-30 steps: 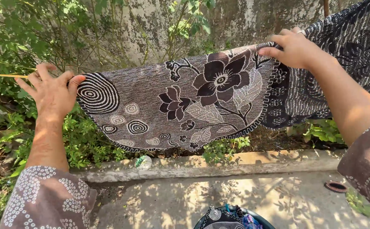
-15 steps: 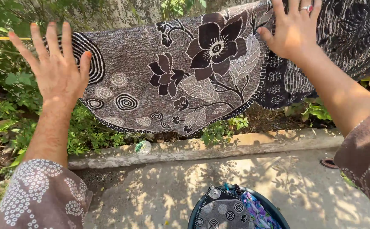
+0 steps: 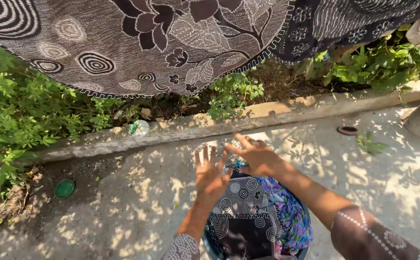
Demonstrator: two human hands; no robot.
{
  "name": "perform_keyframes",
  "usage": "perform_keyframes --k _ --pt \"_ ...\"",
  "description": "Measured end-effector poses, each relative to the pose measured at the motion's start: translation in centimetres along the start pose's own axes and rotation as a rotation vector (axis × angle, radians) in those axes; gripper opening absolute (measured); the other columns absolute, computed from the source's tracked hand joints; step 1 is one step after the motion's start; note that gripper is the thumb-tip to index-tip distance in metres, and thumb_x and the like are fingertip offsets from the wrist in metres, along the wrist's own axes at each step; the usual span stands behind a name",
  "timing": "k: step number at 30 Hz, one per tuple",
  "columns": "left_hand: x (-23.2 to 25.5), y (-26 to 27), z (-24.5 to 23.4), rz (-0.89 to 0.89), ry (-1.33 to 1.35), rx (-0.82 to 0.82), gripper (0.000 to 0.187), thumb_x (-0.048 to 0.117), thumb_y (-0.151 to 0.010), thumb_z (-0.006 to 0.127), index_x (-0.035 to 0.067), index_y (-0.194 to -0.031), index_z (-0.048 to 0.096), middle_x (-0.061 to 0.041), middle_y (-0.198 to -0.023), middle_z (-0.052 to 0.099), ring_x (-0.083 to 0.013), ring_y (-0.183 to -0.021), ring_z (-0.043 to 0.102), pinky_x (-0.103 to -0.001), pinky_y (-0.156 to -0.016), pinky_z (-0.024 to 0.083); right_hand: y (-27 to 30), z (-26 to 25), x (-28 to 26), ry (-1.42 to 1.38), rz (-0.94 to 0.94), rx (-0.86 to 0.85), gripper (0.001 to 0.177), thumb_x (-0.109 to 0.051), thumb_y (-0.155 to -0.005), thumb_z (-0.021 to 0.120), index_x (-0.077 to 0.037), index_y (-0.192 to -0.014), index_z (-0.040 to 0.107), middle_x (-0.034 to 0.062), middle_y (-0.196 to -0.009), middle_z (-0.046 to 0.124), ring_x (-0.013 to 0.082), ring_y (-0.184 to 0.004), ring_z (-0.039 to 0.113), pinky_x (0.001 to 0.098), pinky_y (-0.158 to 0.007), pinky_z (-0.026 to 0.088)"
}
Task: Hang wet laundry on an outdoor clothesline.
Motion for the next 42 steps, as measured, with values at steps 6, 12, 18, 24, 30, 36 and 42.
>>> perform_keyframes --k 6,12,18,24,30,36,42 --pt "10.1 11.6 9.6 0.125 0.119 -0.249 0.067 0.051 -0.093 0.05 0.011 -0.146 0.047 -0.022 -0.163 0.028 -0.043 -0.155 0.011 -0.066 -0.122 0.0 5.2 18.1 1.2 -0.139 0.039 -0.187 0.095 -0.047 -0.084 0.079 -0.027 -0.158 0.023 0.0188 -0.167 0.002 0.0492 -0.142 0.032 0.0559 -0.114 0.036" --pt "11.7 22.4 22.7 0.344 0.458 0.196 0.066 0.053 -0.093 0.052 0.005 -0.139 0.056 -0.033 -0.157 0.034 -0.0544 -0.152 0.015 -0.072 -0.119 0.008 9.4 28.0 5.9 -0.27 0.225 -0.322 0.091 -0.039 -0.09 0.073 -0.027 -0.164 0.022 0.0213 -0.163 0.015 0.0481 -0.139 0.04 0.0584 -0.112 0.036" --pt "13.2 29.1 37.8 0.227 0.016 0.037 0.058 0.049 -0.099 0.048 0.006 -0.137 0.057 -0.022 -0.146 0.057 -0.0499 -0.14 0.046 -0.075 -0.109 0.032 11.5 36.5 8.8 -0.479 0.376 -0.462 0.07 -0.03 -0.092 0.067 -0.02 -0.155 0.037 0.0165 -0.147 0.047 0.0391 -0.13 0.055 0.0483 -0.108 0.047" --pt "15.5 28.9 42.6 0.168 0.139 -0.106 0.047 0.047 -0.093 0.048 0.015 -0.127 0.054 -0.02 -0.133 0.052 -0.0514 -0.13 0.046 -0.074 -0.1 0.027 9.0 47.1 10.9 -0.618 0.493 -0.418 0.056 -0.021 -0.092 0.063 -0.017 -0.145 0.048 0.0156 -0.142 0.05 0.0391 -0.124 0.059 0.0485 -0.102 0.051" --pt "16.3 23.2 36.8 -0.148 0.43 -0.892 0.065 0.042 -0.091 0.063 0.008 -0.144 0.048 -0.025 -0.15 0.042 -0.0515 -0.149 0.019 -0.07 -0.111 0.014 7.4 52.9 10.1 -0.808 0.554 -0.122 0.061 -0.001 -0.079 0.065 -0.011 -0.138 0.049 0.0171 -0.14 0.046 0.0419 -0.116 0.062 0.0475 -0.093 0.056" --pt "16.3 18.0 32.9 -0.306 0.497 -0.946 0.046 0.038 -0.102 0.058 0.006 -0.134 0.054 -0.016 -0.127 0.06 -0.0376 -0.133 0.045 -0.055 -0.114 0.031 6.5 53.7 9.5 -0.822 0.739 -0.239 0.071 -0.004 -0.077 0.074 -0.016 -0.14 0.041 0.019 -0.134 0.044 0.0423 -0.118 0.058 0.0471 -0.095 0.054" --pt "18.2 19.1 33.6 -0.341 0.644 -0.958 0.057 0.026 -0.086 0.077 0.009 -0.135 0.053 -0.013 -0.12 0.063 -0.0335 -0.115 0.06 -0.047 -0.097 0.048 6.2 53.7 9.6 -0.469 0.638 -0.321 0.058 -0.025 -0.084 0.077 -0.015 -0.133 0.047 0.0143 -0.129 0.054 0.0386 -0.124 0.056 0.0547 -0.099 0.047"
Point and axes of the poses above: each hand's wrist, its own y-axis away from the middle knuckle, its own z-axis out of the palm, x = y × z, the point moved 5 cm from there along -y, towards the middle knuckle
